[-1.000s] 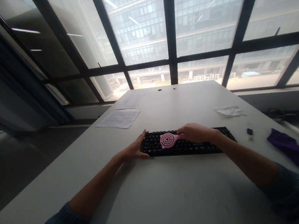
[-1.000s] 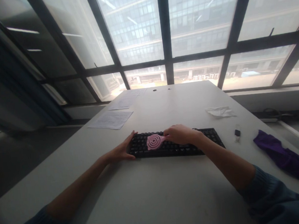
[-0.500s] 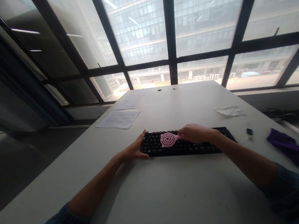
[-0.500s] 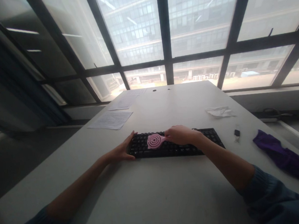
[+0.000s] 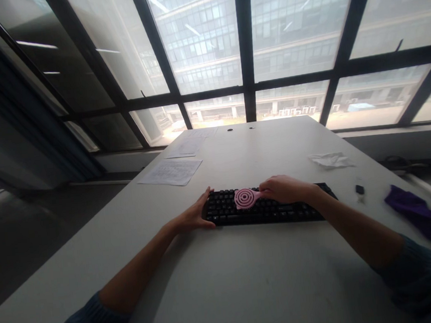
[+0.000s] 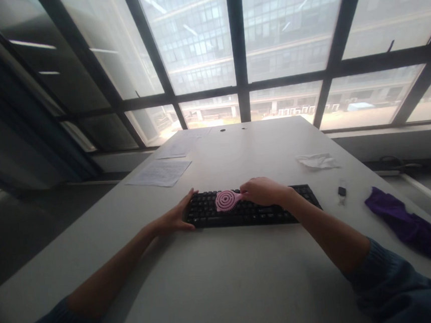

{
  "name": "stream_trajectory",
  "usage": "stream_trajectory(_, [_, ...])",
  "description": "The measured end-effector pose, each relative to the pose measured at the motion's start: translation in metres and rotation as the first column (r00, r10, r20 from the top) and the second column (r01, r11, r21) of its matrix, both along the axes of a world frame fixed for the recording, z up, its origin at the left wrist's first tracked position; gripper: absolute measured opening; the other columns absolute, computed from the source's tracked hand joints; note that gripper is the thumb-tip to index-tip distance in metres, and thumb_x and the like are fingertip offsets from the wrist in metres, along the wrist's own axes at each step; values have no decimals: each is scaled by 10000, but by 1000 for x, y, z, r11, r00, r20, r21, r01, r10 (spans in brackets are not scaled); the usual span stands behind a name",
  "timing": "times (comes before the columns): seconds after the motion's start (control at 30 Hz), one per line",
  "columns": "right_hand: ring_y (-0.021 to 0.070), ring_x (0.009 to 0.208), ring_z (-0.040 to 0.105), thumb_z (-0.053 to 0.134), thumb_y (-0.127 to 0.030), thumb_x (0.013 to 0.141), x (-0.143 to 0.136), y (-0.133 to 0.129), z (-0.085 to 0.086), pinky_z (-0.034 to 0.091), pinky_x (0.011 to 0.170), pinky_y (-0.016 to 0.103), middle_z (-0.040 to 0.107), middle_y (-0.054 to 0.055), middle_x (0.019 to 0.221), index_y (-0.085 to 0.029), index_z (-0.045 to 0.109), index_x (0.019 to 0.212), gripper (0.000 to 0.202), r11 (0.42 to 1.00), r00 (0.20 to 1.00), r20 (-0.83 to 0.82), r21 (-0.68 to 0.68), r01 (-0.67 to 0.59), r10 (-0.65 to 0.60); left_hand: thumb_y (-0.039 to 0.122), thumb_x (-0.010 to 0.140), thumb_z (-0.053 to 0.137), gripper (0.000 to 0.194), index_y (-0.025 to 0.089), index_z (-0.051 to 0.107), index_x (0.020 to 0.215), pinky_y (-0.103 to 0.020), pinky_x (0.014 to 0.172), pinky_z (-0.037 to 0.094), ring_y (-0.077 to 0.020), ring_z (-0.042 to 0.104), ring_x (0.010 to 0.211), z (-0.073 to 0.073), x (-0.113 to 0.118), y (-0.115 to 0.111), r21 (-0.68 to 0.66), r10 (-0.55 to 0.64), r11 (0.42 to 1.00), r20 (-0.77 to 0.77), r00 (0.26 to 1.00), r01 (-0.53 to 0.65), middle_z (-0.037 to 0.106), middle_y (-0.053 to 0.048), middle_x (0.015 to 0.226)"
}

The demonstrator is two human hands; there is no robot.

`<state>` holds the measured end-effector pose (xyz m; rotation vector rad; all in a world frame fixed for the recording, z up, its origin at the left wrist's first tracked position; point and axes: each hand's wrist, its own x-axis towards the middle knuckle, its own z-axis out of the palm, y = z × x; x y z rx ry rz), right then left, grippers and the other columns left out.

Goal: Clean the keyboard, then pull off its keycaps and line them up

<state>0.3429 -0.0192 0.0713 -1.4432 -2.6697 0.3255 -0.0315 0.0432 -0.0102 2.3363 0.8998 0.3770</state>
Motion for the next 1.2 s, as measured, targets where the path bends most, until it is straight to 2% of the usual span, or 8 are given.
stream_trajectory(0.33, [215, 779, 653, 409, -461, 1011, -5, 0, -4, 356, 626, 276, 736, 106, 906, -179, 698, 939, 410, 1000, 1000, 3, 14, -20, 20, 517, 704, 816, 1320, 170, -113, 1576, -529, 1232, 85, -357, 73, 1520, 1, 1, 0, 8, 4, 1000, -22, 1000, -4, 57, -208, 1645])
stream_trajectory(0.73, [178, 705, 616, 419, -453, 1006, 2, -1, 2, 340, 598, 261, 728, 97, 866, -183, 688, 916, 392, 1000, 999, -21, 7, -29, 29, 528, 694, 820, 1328, 171, -106, 1577, -520, 1236, 103, -357, 66, 1520, 3, 2, -2, 7, 15, 1000, -31, 999, -14, 58, -205, 1646])
stream_trajectory(0.9, [194, 770, 635, 418, -434, 1013, -2, -1, 0, 370, 653, 265, 732, 103, 901, -177, 689, 926, 383, 999, 997, -57, 24, -47, 49, 515, 707, 815, 1305, 181, -96, 1580, -527, 1235, 101, -361, 83, 1518, 4, 2, -3, 11, 8, 1000, -16, 1000, -8, 66, -200, 1646])
stream_trajectory(1.03, [194, 761, 633, 430, -453, 1005, -1, -1, -1, 372, 645, 259, 735, 106, 902, -175, 696, 944, 390, 998, 995, -81, -14, -63, 61, 504, 699, 824, 1322, 178, -108, 1577, -547, 1227, 103, -368, 101, 1515, 1, 2, -2, 7, -1, 1000, 6, 1000, 1, 86, -213, 1640])
stream_trajectory(1.2, [193, 768, 633, 428, -418, 1012, 1, 0, -1, 378, 670, 263, 734, 99, 898, -177, 690, 942, 363, 998, 994, -89, 21, -54, 55, 496, 673, 845, 1355, 200, -124, 1573, -540, 1227, 117, -355, 179, 1503, 3, -7, 5, -6, 7, 1000, 3, 1000, -7, 150, -200, 1632])
